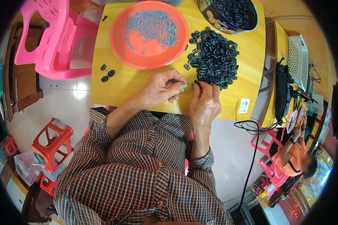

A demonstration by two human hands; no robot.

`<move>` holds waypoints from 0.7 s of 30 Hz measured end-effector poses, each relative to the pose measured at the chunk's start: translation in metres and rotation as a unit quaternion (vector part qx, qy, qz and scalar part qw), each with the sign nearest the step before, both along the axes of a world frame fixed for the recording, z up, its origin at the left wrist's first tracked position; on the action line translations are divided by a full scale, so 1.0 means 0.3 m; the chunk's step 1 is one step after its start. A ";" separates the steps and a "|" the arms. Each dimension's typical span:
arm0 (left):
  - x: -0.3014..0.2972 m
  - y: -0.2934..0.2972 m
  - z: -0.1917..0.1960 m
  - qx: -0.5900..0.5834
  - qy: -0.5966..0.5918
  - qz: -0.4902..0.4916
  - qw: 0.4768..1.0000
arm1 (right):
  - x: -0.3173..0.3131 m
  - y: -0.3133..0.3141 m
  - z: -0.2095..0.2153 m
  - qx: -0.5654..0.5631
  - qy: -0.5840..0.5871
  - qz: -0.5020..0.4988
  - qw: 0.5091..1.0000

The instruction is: Manually assembling small black plastic components by joining multiple parts together.

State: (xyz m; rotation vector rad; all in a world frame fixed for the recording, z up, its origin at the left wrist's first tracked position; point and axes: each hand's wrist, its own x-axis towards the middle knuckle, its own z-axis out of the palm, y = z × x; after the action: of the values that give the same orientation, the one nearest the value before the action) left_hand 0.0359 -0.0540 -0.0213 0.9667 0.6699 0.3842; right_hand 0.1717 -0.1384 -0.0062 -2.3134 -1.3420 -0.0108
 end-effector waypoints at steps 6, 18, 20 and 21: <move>-0.002 0.002 -0.029 0.001 -0.044 0.030 0.999 | 0.000 0.002 0.002 -0.027 -0.003 0.005 1.000; -0.005 0.003 -0.040 -0.044 -0.134 0.073 0.987 | 0.011 0.003 -0.007 -0.050 -0.025 0.034 0.998; -0.002 0.002 -0.039 -0.042 -0.141 0.081 0.986 | 0.009 -0.010 -0.017 -0.014 -0.007 0.042 0.999; -0.001 0.003 -0.032 -0.051 -0.142 0.091 0.984 | 0.002 -0.021 -0.019 0.031 0.134 0.019 0.990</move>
State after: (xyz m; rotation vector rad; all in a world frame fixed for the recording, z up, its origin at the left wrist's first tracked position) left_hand 0.0355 -0.0532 -0.0310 0.7381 0.5132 0.6308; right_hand 0.1722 -0.1448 -0.0119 -2.1480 -1.2316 0.2585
